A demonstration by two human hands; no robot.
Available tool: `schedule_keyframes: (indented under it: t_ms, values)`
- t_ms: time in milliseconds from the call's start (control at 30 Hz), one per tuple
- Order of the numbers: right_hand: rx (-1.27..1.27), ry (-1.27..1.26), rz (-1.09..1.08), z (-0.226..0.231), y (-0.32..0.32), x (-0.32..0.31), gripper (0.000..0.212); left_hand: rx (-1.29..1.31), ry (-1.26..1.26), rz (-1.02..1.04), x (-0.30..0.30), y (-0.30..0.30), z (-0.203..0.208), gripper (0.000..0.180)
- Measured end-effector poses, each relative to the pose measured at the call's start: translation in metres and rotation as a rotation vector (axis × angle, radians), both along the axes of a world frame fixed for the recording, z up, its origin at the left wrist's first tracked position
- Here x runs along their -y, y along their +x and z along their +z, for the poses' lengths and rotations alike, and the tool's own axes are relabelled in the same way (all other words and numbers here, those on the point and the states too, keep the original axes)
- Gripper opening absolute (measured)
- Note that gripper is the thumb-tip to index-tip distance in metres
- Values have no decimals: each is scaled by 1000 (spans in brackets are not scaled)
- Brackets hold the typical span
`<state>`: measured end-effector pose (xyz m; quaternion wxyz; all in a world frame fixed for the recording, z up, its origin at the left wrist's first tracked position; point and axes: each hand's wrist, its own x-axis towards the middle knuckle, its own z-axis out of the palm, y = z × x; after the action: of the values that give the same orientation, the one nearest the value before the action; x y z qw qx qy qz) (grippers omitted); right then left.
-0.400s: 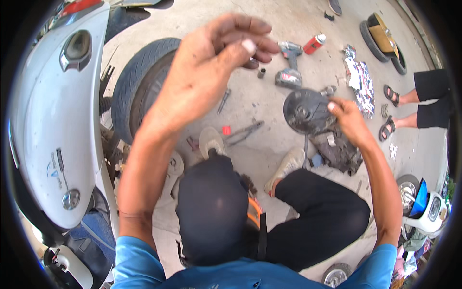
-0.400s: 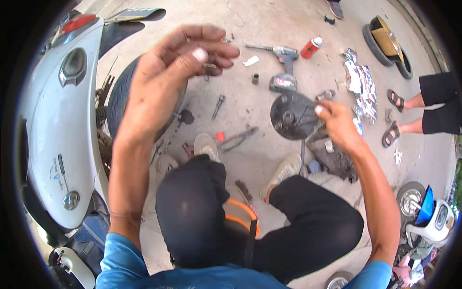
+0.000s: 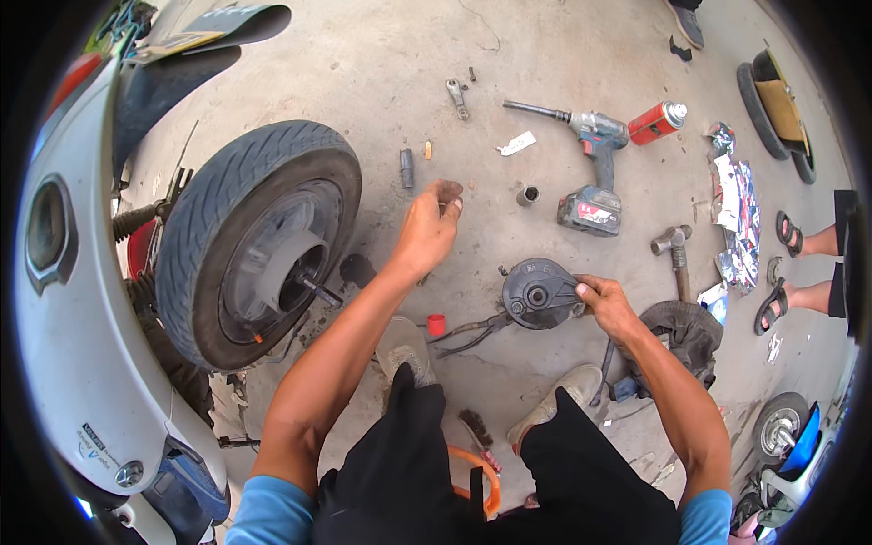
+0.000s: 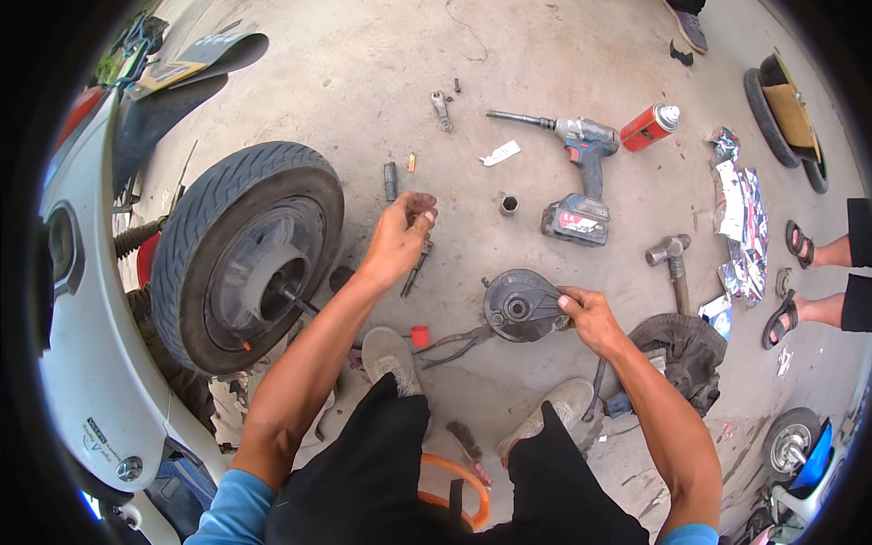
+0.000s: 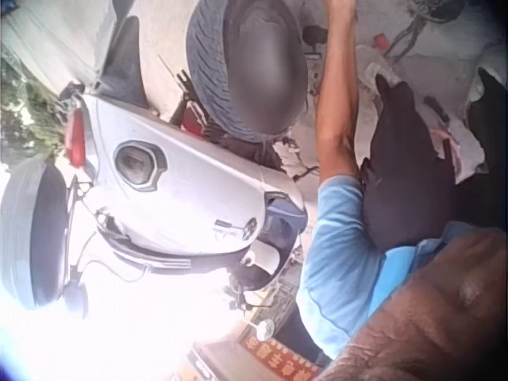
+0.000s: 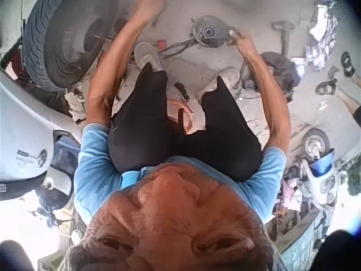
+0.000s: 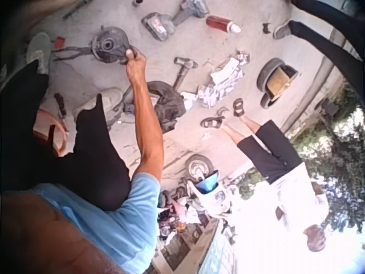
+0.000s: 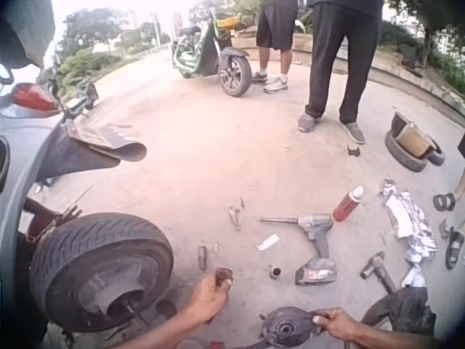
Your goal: The person unboxes new brake shoes and then assembles the brake plate assembly by hand, using a screwdriver and a powered impact driver to secure components and spring mechanisms.
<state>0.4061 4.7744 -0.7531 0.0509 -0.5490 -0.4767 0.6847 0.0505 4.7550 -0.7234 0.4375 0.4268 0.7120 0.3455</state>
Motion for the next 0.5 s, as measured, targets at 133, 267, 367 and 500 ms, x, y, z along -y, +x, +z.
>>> schedule_keyframes:
  t_ms: [133, 267, 367, 500]
  values:
    - [84, 227, -6, -36, 15, -11, 33, -208, 78, -6, -53, 17, -38, 37]
    - [185, 536, 121, -21, -1, -1, 28, -536, 60, -116, -103, 5, -56, 48]
    - [174, 460, 53, -16, 0, 9, 29, -639, 0, -151, -135, -3, -73, 53]
    - [171, 359, -63, -20, 15, 23, 34, -769, -35, -274, -164, -21, -80, 50]
